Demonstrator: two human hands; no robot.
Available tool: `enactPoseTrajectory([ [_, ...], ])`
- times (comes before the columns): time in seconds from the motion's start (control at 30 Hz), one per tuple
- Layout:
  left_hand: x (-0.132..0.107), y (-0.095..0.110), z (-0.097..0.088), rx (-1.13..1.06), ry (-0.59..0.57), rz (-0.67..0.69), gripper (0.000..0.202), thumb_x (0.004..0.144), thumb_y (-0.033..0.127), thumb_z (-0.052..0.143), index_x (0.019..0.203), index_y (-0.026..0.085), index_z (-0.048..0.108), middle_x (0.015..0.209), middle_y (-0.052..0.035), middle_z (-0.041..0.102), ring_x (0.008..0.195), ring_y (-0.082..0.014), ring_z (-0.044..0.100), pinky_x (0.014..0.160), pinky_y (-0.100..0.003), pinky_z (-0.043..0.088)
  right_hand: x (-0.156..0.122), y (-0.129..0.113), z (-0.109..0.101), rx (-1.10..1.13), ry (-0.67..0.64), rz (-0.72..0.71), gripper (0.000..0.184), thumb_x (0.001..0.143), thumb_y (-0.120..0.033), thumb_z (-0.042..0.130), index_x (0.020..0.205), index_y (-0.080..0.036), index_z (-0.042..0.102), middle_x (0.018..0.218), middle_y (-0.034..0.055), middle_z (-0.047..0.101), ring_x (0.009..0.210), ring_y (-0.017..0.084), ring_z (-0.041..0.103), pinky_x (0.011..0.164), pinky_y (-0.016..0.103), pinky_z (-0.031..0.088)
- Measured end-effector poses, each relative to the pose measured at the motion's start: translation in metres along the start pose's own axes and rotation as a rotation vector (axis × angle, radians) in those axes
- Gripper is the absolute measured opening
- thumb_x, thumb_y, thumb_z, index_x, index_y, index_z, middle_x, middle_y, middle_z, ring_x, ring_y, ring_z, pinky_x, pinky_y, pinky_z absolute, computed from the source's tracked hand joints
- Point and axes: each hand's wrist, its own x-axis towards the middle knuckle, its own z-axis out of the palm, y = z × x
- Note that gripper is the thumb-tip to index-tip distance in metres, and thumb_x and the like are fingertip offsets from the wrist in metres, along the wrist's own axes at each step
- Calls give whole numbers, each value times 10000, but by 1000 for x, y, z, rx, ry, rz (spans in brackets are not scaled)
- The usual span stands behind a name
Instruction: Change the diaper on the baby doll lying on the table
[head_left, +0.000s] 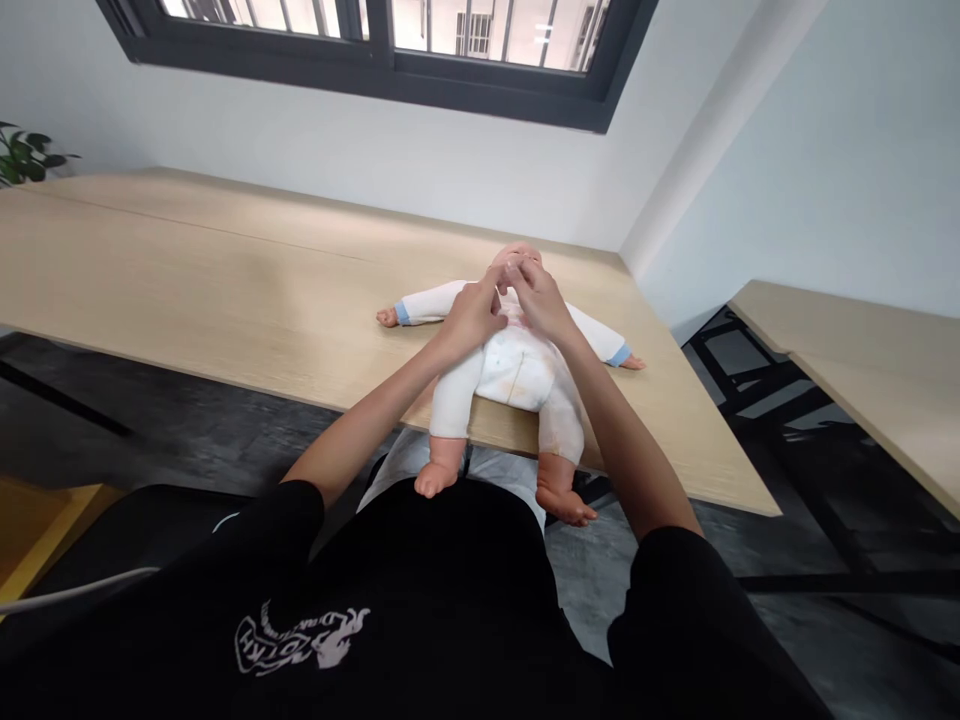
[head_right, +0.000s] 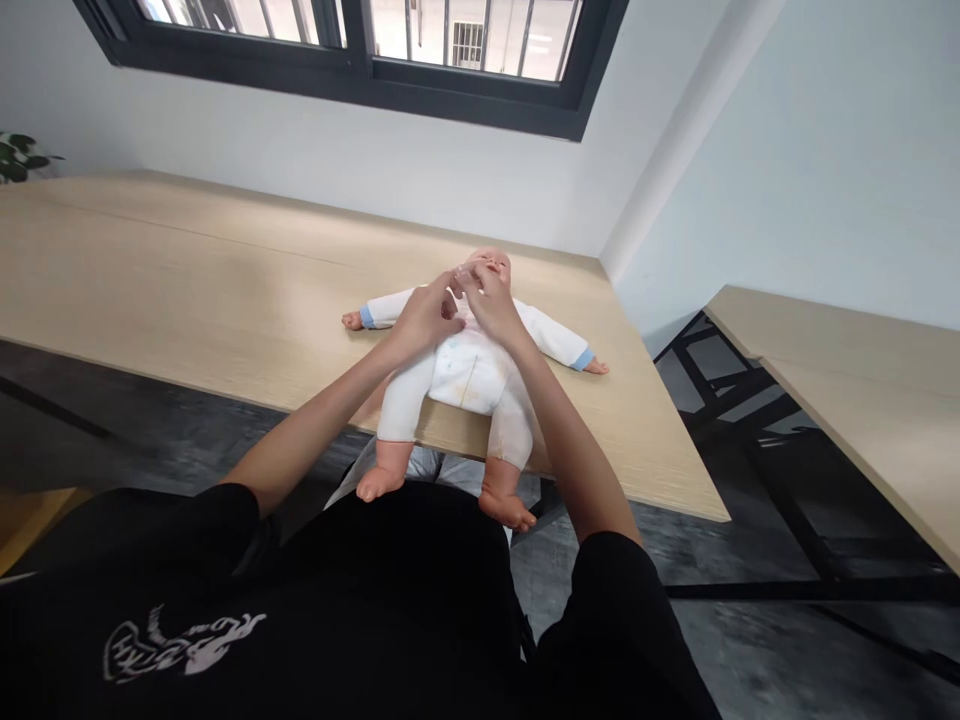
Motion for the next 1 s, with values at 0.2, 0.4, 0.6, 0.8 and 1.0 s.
enactPoseTrajectory([
  [0.2, 9, -9, -10, -223, 192, -85, 327, 641, 36, 689, 833, 200, 480, 651, 63, 519, 646, -120, 521, 675, -254, 387, -41, 4, -32, -111, -124, -1, 220, 859, -329, 633, 1014, -186, 692, 1183, 91, 686, 1143, 238, 634, 1069, 441, 499],
  [0.4, 7, -21, -9, -325, 308, -44, 321, 693, 41, 697, 863, 201, 477, 720, 46, 539, 696, -114, 557, 711, -246, 440, -46, 3, -17, -47, -359, -143, 283, 942, -326, 549, 1101, -201, 747, 1262, 68, 693, 1251, 207, 613, 1142, 387, 470],
  [0.6, -2, -23, -6, -399, 398, -15, 342, 709, 56, 716, 850, 216, 448, 725, 52, 537, 666, -99, 565, 629, -217, 443, -39, 0, -8, -382, -438, -140, 375, 999, -312, 480, 1276, -234, 721, 1393, 35, 625, 1342, 264, 527, 1212, 505, 382],
  [0.8, -14, -15, 1, -327, 229, 93, 304, 746, 93, 705, 907, 217, 479, 731, 61, 546, 696, -102, 576, 676, -221, 462, -34, 12, 2, -488, -389, -94, 393, 981, -341, 485, 1278, -168, 676, 1483, 99, 541, 1394, 317, 463, 1174, 548, 401],
  [1.0, -4, -13, 8, -109, 53, 115, 271, 768, 60, 643, 961, 211, 527, 668, 77, 551, 650, -123, 566, 672, -243, 442, -33, 16, 1, -357, -343, -8, 196, 897, -314, 518, 979, -170, 622, 1203, 117, 658, 1174, 306, 583, 1055, 492, 478],
])
